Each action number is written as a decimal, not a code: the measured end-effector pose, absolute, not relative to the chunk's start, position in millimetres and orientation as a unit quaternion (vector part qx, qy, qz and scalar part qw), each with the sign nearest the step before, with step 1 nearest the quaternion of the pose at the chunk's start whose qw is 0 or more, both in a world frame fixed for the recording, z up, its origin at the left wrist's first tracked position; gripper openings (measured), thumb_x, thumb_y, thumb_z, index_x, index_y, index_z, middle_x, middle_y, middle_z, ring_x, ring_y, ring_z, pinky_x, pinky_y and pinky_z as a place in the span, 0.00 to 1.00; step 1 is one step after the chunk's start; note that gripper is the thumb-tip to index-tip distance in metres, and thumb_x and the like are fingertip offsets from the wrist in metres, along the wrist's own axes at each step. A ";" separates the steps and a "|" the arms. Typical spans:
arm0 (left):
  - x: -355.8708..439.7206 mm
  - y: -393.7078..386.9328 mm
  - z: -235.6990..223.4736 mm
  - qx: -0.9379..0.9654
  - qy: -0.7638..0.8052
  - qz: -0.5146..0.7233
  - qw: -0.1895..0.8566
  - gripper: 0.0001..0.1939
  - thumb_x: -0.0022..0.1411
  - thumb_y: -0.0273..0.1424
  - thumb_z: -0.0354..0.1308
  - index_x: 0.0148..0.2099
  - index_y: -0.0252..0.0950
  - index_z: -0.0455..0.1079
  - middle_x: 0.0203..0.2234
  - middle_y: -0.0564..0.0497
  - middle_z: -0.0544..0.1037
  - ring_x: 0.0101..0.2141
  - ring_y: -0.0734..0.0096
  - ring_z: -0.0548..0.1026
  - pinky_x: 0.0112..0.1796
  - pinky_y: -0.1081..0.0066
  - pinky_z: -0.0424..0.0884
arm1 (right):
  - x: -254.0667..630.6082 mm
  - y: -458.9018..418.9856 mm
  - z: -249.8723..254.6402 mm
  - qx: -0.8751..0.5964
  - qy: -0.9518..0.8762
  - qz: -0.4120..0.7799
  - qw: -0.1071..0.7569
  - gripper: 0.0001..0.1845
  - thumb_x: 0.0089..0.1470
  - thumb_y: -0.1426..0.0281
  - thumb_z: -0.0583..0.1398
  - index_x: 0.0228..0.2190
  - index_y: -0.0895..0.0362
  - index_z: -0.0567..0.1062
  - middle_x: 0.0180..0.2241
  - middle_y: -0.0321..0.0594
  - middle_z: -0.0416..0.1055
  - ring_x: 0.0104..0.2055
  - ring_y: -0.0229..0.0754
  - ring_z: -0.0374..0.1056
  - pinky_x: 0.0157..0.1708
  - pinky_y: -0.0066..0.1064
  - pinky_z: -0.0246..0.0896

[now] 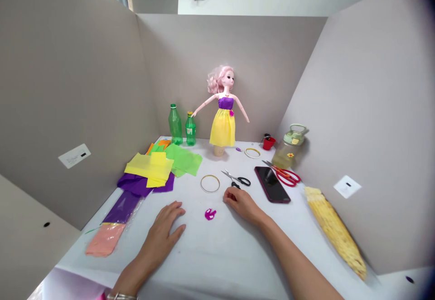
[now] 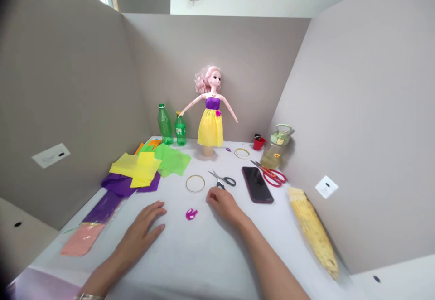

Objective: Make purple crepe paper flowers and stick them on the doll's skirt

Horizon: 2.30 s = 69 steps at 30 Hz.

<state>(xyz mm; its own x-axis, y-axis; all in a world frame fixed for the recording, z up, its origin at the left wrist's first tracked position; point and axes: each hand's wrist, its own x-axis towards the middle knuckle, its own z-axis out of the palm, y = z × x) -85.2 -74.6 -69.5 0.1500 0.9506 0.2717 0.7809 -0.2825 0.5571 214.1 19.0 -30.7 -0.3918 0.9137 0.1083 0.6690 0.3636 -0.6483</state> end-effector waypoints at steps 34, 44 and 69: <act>-58.2 -17.5 1.0 0.607 0.479 0.387 0.502 0.15 0.60 0.40 0.59 0.46 0.37 0.69 0.48 0.45 0.74 0.53 0.58 0.69 0.56 0.58 0.61 | 191.9 -3.2 -13.8 -0.412 -0.814 0.332 0.241 0.12 0.52 0.77 0.57 0.34 0.55 0.79 0.34 0.37 0.72 0.32 0.37 0.66 0.34 0.26 0.59; -2.1 62.2 3.2 0.604 0.323 0.222 0.694 0.15 0.54 0.39 0.67 0.38 0.34 0.73 0.35 0.46 0.77 0.38 0.64 0.77 0.43 0.65 0.70 | 201.5 -6.3 2.8 -0.410 -0.823 0.301 0.253 0.11 0.58 0.74 0.57 0.36 0.53 0.79 0.35 0.39 0.73 0.35 0.39 0.69 0.37 0.28 0.61; 1.8 45.0 -20.3 0.558 0.347 0.269 0.704 0.15 0.58 0.39 0.64 0.37 0.34 0.66 0.27 0.53 0.69 0.29 0.75 0.67 0.32 0.75 0.60 | 209.4 -0.6 -13.5 -0.453 -0.842 0.175 0.233 0.13 0.64 0.75 0.50 0.40 0.53 0.74 0.34 0.40 0.71 0.33 0.40 0.68 0.32 0.27 0.61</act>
<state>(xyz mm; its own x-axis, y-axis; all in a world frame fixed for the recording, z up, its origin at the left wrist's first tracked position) 1.8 45.0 -20.3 0.6149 0.7658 -0.1885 0.0083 0.2327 0.9725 209.4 -0.6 -13.5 -0.4802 0.8454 0.2340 0.6823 0.5276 -0.5061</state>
